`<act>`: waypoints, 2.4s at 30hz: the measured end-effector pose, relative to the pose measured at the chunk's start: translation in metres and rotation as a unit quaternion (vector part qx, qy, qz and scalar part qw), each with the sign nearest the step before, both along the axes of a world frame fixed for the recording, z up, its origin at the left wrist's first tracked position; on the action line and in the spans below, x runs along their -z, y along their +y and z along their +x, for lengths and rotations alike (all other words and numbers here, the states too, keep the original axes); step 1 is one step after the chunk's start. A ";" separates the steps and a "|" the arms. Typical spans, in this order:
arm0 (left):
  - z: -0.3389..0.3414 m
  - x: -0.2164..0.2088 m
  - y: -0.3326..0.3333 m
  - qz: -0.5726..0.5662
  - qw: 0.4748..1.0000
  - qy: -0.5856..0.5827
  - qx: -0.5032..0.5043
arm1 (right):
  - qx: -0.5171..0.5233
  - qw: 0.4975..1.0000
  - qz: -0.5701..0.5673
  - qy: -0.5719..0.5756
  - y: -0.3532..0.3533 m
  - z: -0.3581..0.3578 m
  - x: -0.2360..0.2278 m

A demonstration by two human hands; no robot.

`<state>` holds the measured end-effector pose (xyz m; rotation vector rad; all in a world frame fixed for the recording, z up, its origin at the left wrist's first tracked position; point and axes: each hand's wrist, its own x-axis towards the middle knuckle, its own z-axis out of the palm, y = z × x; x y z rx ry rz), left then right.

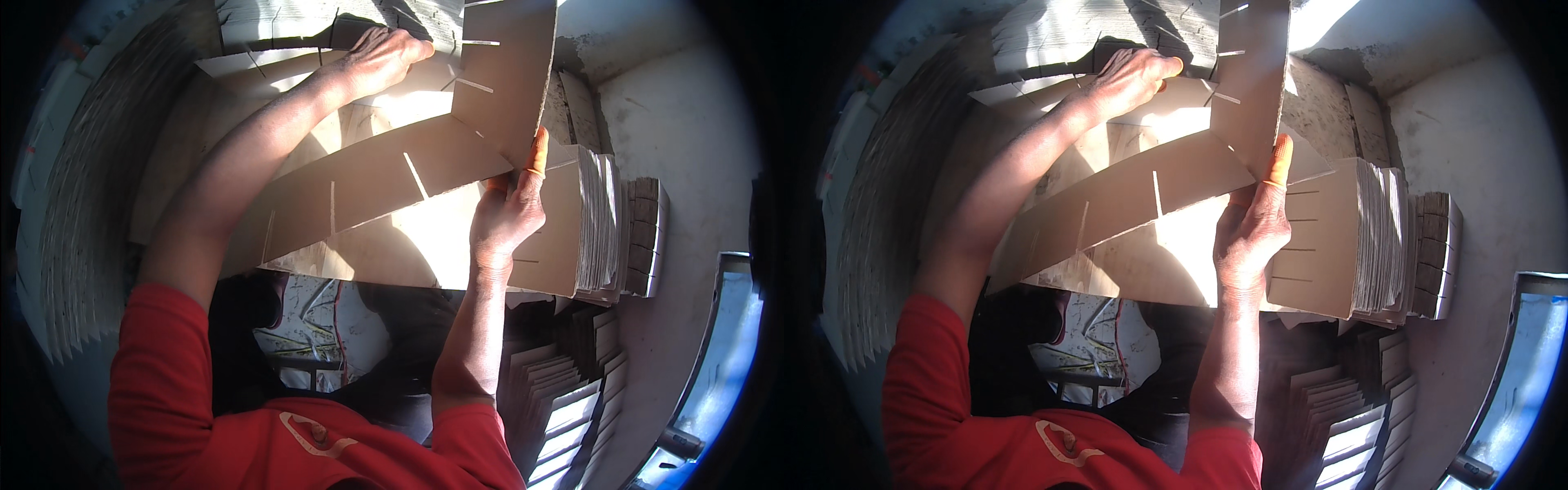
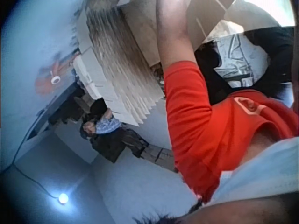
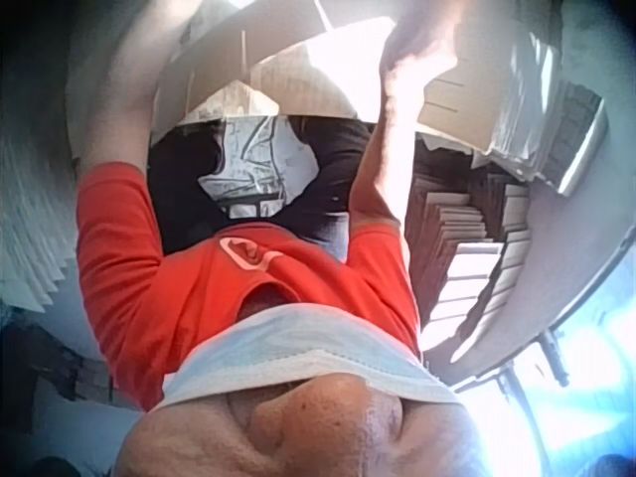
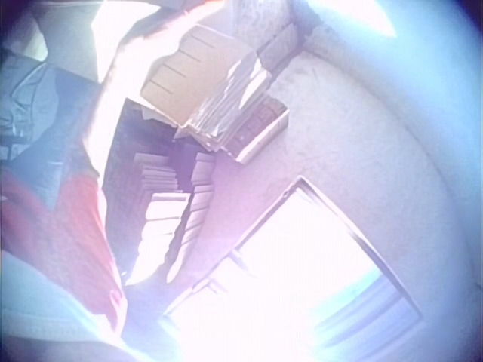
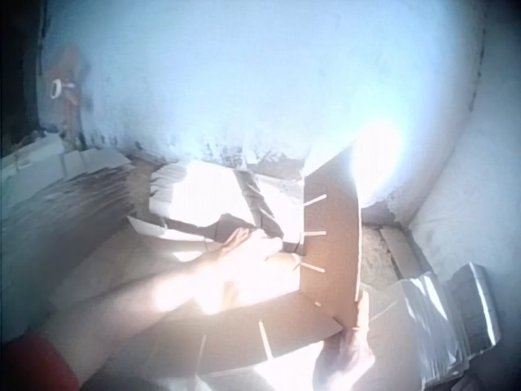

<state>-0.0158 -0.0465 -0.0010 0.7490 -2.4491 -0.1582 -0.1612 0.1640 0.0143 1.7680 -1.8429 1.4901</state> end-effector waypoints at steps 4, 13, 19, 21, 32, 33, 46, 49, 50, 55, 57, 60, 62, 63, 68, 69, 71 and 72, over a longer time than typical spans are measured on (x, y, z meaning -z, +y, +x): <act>0.002 -0.004 0.015 -0.007 0.999 0.033 0.016 | 0.022 0.999 0.042 -0.025 0.004 0.003 0.004; -0.006 -0.027 0.058 -0.025 0.987 0.117 0.108 | 0.010 0.997 0.072 -0.011 0.001 -0.017 0.034; 0.004 -0.040 0.069 0.154 0.982 0.061 0.095 | -0.057 0.991 0.059 -0.110 0.000 -0.008 0.033; 0.006 -0.062 0.060 0.237 0.967 0.047 0.081 | -0.118 0.967 0.035 -0.224 0.004 -0.009 0.032; -0.024 -0.011 -0.019 -0.025 0.973 -0.151 -0.175 | -0.154 0.932 0.038 -0.325 0.005 -0.001 0.031; -0.026 -0.004 -0.028 -0.010 0.966 -0.191 -0.176 | -0.154 0.922 0.025 -0.355 0.004 -0.001 0.031; -0.013 0.005 -0.036 -0.084 0.991 -0.075 -0.065 | -0.198 0.901 0.027 -0.385 0.008 -0.004 0.030; -0.014 -0.001 -0.024 -0.087 0.989 -0.072 -0.091 | -0.059 0.985 0.041 -0.154 0.009 -0.002 0.023; -0.012 -0.004 -0.022 -0.131 0.990 -0.026 -0.054 | -0.001 0.998 0.040 -0.037 0.008 0.000 0.022; -0.010 -0.018 -0.008 -0.142 0.989 0.030 0.003 | -0.003 0.998 0.049 -0.037 0.008 -0.006 0.027; -0.009 -0.016 -0.004 -0.116 0.993 0.030 0.001 | 0.016 0.997 0.067 -0.026 0.008 -0.003 0.024; -0.008 -0.021 0.007 -0.093 0.995 0.036 0.014 | 0.076 0.990 0.122 -0.006 0.009 -0.001 0.022; -0.008 -0.024 0.015 -0.078 0.996 0.038 0.021 | 0.070 0.989 0.133 -0.005 0.011 -0.004 0.023; -0.011 -0.019 0.014 -0.085 0.993 0.074 0.048 | 0.073 0.988 0.134 -0.003 0.012 -0.004 0.023; -0.010 -0.017 0.026 -0.049 0.997 0.046 0.039 | 0.055 0.993 0.103 0.013 0.012 -0.004 0.024; -0.010 -0.017 0.029 -0.027 0.999 0.010 0.017 | 0.042 0.992 0.119 -0.022 0.014 -0.002 0.022; -0.009 -0.021 0.032 0.015 0.999 -0.044 -0.009 | 0.015 0.984 0.150 -0.091 0.019 0.002 0.016; -0.010 -0.022 0.034 0.078 0.996 -0.027 -0.024 | 0.003 0.986 0.137 -0.097 0.018 0.001 0.017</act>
